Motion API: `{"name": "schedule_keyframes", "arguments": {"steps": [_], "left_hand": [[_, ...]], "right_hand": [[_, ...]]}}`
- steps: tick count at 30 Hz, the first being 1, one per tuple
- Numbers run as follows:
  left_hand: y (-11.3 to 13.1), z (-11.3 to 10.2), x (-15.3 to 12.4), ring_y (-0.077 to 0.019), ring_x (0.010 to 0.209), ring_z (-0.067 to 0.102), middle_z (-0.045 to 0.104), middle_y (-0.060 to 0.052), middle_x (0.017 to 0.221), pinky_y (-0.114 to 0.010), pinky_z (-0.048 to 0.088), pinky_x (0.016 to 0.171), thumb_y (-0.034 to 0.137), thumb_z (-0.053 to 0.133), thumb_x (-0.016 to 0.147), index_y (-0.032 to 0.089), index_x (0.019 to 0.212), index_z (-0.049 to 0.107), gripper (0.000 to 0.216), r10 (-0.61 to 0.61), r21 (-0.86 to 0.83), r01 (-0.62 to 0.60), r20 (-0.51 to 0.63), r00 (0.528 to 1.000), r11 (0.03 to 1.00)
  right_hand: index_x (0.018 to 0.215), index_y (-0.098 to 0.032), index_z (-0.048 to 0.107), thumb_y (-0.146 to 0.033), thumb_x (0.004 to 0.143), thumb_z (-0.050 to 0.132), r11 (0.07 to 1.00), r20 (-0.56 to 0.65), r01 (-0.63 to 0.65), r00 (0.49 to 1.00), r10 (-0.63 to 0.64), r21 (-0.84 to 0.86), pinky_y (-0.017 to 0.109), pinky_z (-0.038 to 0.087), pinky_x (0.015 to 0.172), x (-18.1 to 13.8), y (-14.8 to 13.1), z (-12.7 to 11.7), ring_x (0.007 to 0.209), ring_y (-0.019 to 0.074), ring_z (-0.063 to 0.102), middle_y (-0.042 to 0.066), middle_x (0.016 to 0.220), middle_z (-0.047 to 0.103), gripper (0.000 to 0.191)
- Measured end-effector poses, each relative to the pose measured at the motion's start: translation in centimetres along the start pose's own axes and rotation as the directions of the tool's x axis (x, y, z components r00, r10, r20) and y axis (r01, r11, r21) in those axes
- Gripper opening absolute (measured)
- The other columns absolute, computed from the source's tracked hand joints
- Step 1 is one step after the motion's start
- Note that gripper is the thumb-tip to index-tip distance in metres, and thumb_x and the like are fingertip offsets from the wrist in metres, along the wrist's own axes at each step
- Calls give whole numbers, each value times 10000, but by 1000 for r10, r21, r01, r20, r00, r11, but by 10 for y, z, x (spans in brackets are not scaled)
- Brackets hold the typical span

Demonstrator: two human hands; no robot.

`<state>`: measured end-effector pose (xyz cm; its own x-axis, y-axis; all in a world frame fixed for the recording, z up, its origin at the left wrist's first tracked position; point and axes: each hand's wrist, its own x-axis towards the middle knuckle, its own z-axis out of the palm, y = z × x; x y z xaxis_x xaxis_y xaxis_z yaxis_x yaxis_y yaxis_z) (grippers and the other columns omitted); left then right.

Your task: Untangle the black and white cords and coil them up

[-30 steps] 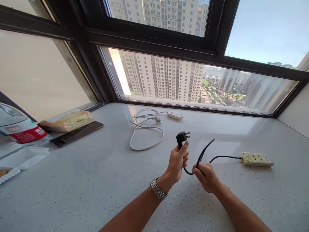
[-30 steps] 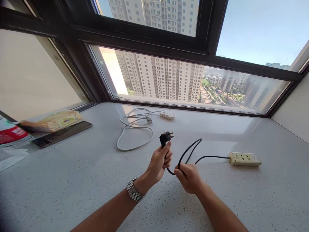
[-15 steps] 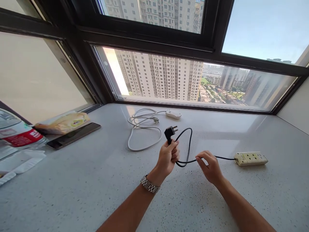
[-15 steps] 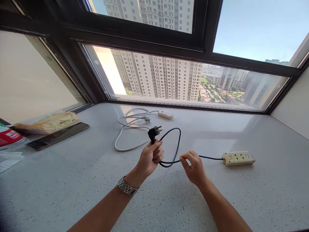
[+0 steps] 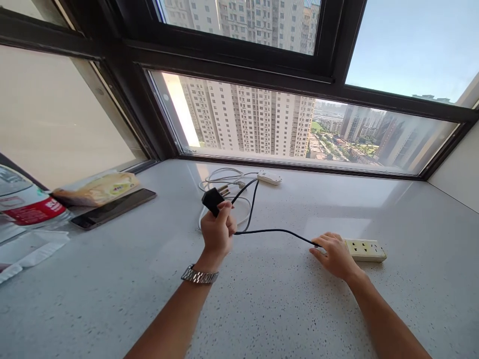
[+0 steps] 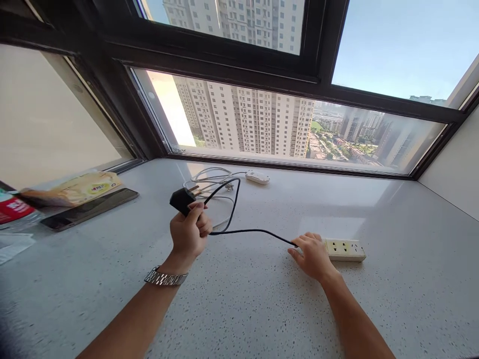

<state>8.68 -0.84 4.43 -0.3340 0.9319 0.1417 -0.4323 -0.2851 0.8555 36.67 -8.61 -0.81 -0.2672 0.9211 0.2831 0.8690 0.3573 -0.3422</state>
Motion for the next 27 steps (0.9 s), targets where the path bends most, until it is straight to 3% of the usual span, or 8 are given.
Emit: {"name": "schedule_keyframes", "arguments": {"steps": [3,7,9,13,16,20,23,27], "left_hand": [[-2,4,-11,-14,326,142,212,136,385,-164,143,336,328,737,629,191,601,415,351,105,-19,-106,-52,993,994],[-25,10,-51,-27,371,196,225,100,419,-191,181,375,467,729,651,198,508,308,519,101,1,-102,119,988,995],[-41,16,-74,-35,385,225,259,82,419,-202,190,386,547,712,646,190,488,346,535,-13,78,-7,258,966,997],[-59,32,-109,-30,379,191,245,94,410,-204,174,385,613,709,613,191,524,370,549,-315,185,260,412,855,948],[-60,44,-120,-21,369,146,209,116,403,-194,146,367,620,729,583,205,562,316,585,-435,166,403,399,807,900],[-60,47,-123,-23,386,178,252,120,443,-173,181,366,597,745,583,201,641,349,563,-505,101,508,378,776,855],[-63,42,-118,-28,406,231,294,110,485,-166,228,381,527,764,601,190,678,399,503,-544,73,556,343,766,828],[-66,39,-102,-41,452,348,387,85,532,-172,305,424,386,787,571,170,671,461,404,-532,37,537,213,820,843]], "right_hand": [[765,-201,688,-363,943,406,999,13,-38,999,39,-13,291,362,627,0,-11,3,708,197,571,64,723,663,371],[523,-181,579,-413,916,403,958,-140,-284,948,286,33,274,235,471,-1,-14,9,442,148,451,42,484,551,489],[517,-176,578,-445,902,411,918,-211,-342,900,382,200,267,260,463,-1,-14,11,422,144,467,43,476,561,499],[610,-160,647,-494,880,444,824,-274,-280,848,453,492,254,363,482,-1,-27,9,472,160,551,54,550,625,475],[639,-156,657,-459,898,455,869,-404,-159,836,371,469,238,371,471,-5,-48,10,487,144,536,53,576,622,447],[732,-155,666,-299,941,432,958,-525,65,846,96,280,218,363,484,-10,-72,21,515,121,511,50,615,606,345],[874,-145,670,-241,946,415,984,-514,143,855,-67,109,230,379,514,-11,-79,30,596,143,539,71,700,623,282],[1184,-121,579,-306,952,399,987,-402,158,902,-158,-33,281,451,580,-8,-82,31,820,222,568,133,939,628,347]]}}
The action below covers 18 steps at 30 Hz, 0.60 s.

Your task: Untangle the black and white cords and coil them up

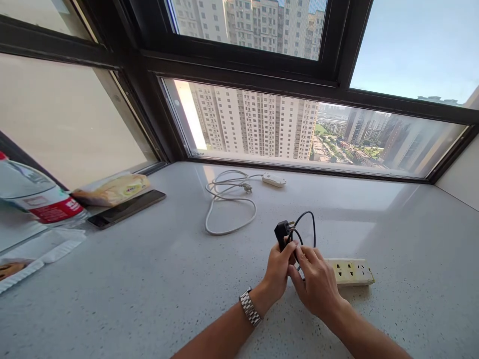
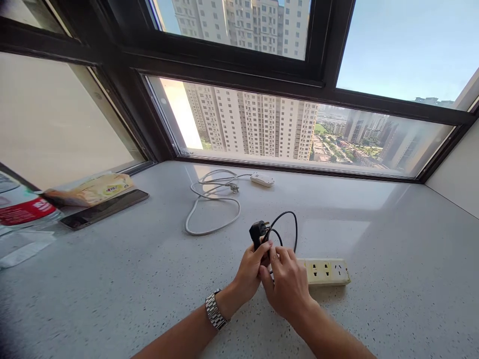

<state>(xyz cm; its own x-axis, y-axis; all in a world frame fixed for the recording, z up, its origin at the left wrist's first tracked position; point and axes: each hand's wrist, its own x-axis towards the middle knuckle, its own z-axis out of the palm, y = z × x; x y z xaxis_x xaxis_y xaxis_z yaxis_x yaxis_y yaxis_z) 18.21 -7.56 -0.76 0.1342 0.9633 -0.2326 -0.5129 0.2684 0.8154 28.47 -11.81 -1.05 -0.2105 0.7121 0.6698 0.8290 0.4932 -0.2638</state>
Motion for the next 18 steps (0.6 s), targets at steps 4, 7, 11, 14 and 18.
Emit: {"name": "schedule_keyframes", "arguments": {"steps": [4,7,11,14,18], "left_hand": [[9,-4,13,-65,495,437,459,51,551,-194,374,472,339,723,593,158,612,481,302,-20,7,20,34,999,1000],[16,-8,18,-91,519,498,405,63,508,-226,447,554,336,679,625,177,575,420,308,-41,-9,43,167,985,999],[25,-15,20,-33,348,255,223,122,453,-189,328,396,358,659,660,200,597,347,355,-143,68,131,226,963,989],[30,-20,19,-16,341,152,203,127,441,-157,217,343,357,650,670,202,585,311,382,-288,136,260,278,916,956],[32,-25,20,-11,334,91,186,126,408,-151,136,322,350,629,668,203,556,292,385,-476,234,415,372,797,879]], "right_hand": [[1112,-153,595,-360,963,402,985,-56,64,997,-55,160,315,473,668,7,10,-13,885,224,547,126,951,603,319],[621,-185,502,-324,954,440,951,-197,-47,974,111,304,253,367,518,10,33,-25,569,136,433,4,595,447,367],[486,-197,311,-448,926,458,854,-163,-334,891,425,399,236,276,441,10,73,-32,456,95,280,-49,494,276,527],[756,-172,593,-559,879,473,792,-67,-469,844,532,391,289,450,611,8,90,-25,690,171,530,62,778,577,423],[1376,-223,398,-629,826,493,719,192,-524,847,496,456,428,468,872,5,93,-13,1149,281,496,160,1366,439,691]]}}
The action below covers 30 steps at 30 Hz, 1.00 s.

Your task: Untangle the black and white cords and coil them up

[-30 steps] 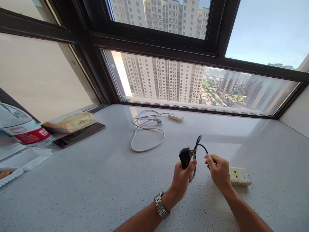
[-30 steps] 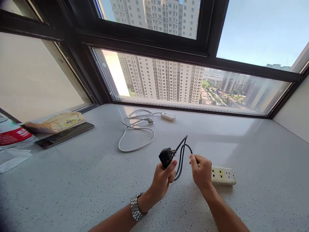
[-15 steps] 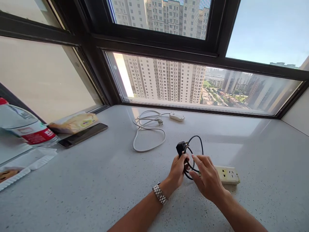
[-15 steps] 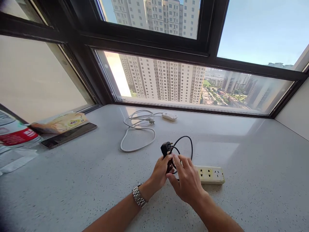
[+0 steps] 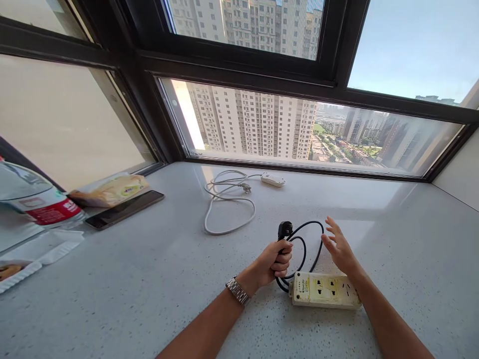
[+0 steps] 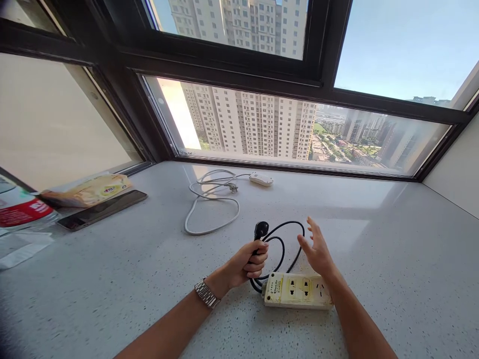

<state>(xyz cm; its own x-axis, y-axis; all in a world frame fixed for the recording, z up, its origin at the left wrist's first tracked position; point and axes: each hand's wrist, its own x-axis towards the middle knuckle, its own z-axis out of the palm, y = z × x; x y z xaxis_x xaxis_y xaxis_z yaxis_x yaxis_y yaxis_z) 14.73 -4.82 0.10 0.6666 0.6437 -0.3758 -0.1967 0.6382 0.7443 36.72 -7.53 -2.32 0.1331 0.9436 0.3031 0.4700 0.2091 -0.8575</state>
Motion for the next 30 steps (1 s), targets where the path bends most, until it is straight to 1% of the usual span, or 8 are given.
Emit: {"name": "schedule_keyframes", "arguments": {"steps": [3,8,11,14,18,20,25,30], "left_hand": [[-1,0,0,-6,335,79,176,124,396,-155,98,322,356,655,638,204,528,266,432,-15,51,14,27,1000,999],[-4,3,2,-4,354,102,178,122,434,-155,84,337,436,726,614,202,544,259,527,283,37,-281,-169,944,959],[-5,4,4,-8,354,111,175,123,441,-155,99,340,509,725,631,201,566,267,555,332,-32,-348,-231,915,937],[-7,4,7,-12,343,106,168,118,422,-160,92,334,581,682,667,203,558,225,603,292,-125,-324,-224,930,938],[-10,6,9,-15,331,93,165,112,397,-160,62,329,628,638,700,195,538,220,623,194,-188,-215,-124,973,958],[-10,9,8,-11,329,89,165,112,395,-161,53,332,638,631,703,191,529,234,622,146,-166,-156,-69,987,974],[-10,15,5,-5,336,99,177,107,412,-169,47,347,688,591,702,186,518,257,630,120,-36,-121,-48,992,992],[-15,13,11,-12,349,84,157,128,420,-153,67,349,686,603,694,162,650,471,542,129,-14,-130,-51,990,991]], "right_hand": [[1433,-218,333,-604,858,452,999,193,-10,981,1,49,405,482,861,-1,0,4,1092,252,537,155,1329,484,702],[1371,-184,446,-578,897,379,997,318,-45,948,21,68,327,506,713,-1,-2,2,789,173,598,113,1091,625,620],[1289,-156,521,-604,869,422,987,364,-105,930,53,125,309,502,643,-2,-3,9,684,156,599,104,981,660,622],[1199,-137,552,-650,821,477,959,341,-177,935,95,219,295,503,617,-4,-7,20,762,187,628,115,954,658,642],[1144,-186,533,-649,764,579,882,237,-215,964,122,420,340,515,768,-9,-17,30,966,225,621,135,1173,586,601],[1158,-211,516,-623,762,609,817,261,-263,954,144,512,358,511,807,-11,-20,32,986,227,622,130,1221,561,579],[1167,-230,532,-586,769,626,636,338,-392,917,211,665,360,522,775,-10,-21,30,850,201,656,104,1098,631,543],[1123,-227,567,-558,748,644,551,315,-433,900,301,713,299,508,585,-8,-22,28,596,136,591,45,879,635,506]]}}
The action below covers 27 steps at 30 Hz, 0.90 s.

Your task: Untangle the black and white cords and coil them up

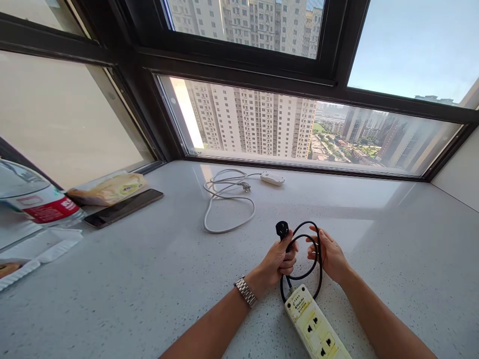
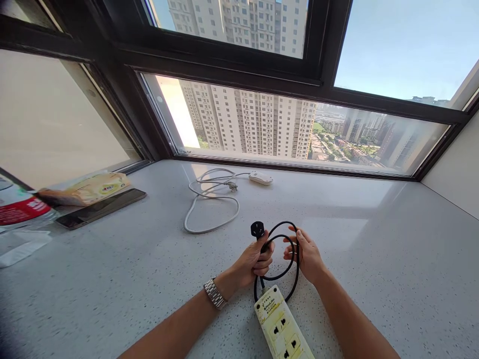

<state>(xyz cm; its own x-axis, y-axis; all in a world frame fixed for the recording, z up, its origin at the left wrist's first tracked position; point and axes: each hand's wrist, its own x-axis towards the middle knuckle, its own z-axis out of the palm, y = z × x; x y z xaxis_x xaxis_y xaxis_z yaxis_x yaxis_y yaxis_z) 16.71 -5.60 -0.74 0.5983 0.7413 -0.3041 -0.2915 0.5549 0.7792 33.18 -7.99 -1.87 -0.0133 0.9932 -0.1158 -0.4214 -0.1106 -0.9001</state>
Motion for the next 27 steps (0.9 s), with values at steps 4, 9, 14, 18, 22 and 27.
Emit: {"name": "schedule_keyframes", "arguments": {"steps": [4,9,14,18,22,27], "left_hand": [[-6,-4,4,-14,351,154,266,116,459,-142,125,340,617,646,710,150,792,541,485,80,-23,-80,-2,997,997],[-4,-5,2,-32,369,312,391,75,513,-164,280,370,537,641,765,130,861,588,421,88,-48,-88,15,996,995],[0,-2,2,-50,413,412,465,55,574,-272,496,561,515,694,726,122,887,604,434,106,-45,-102,87,991,994],[-1,-3,4,-66,442,459,511,41,589,-257,485,543,530,758,637,118,892,592,512,126,-11,-125,57,990,992],[0,-6,4,-72,446,457,535,37,572,-195,395,436,519,744,646,151,924,545,503,182,7,-182,-101,978,983],[4,-5,4,-55,415,430,530,55,556,-160,314,390,460,764,613,181,928,488,503,227,58,-219,-221,949,974]], "right_hand": [[1058,-235,585,-547,722,669,999,5,-19,1000,19,39,216,359,417,1,-2,-1,447,77,420,-25,699,540,466],[957,-206,619,-540,698,693,999,68,-31,997,32,-23,191,183,386,1,-13,-9,406,46,237,-59,600,427,429],[830,-166,625,-539,694,702,992,8,88,996,-88,-89,205,230,409,0,-30,-20,437,57,300,-32,588,470,404],[771,-155,625,-551,670,713,986,-46,124,990,-130,-110,202,212,402,2,-26,-18,440,56,287,-39,575,443,419],[893,-160,635,-571,683,685,986,26,58,998,-54,-158,183,132,389,2,-13,-6,415,30,208,-63,592,401,465],[979,-151,614,-609,739,586,953,52,78,996,-66,-293,183,119,374,0,-3,3,397,32,186,-74,570,387,518]]}}
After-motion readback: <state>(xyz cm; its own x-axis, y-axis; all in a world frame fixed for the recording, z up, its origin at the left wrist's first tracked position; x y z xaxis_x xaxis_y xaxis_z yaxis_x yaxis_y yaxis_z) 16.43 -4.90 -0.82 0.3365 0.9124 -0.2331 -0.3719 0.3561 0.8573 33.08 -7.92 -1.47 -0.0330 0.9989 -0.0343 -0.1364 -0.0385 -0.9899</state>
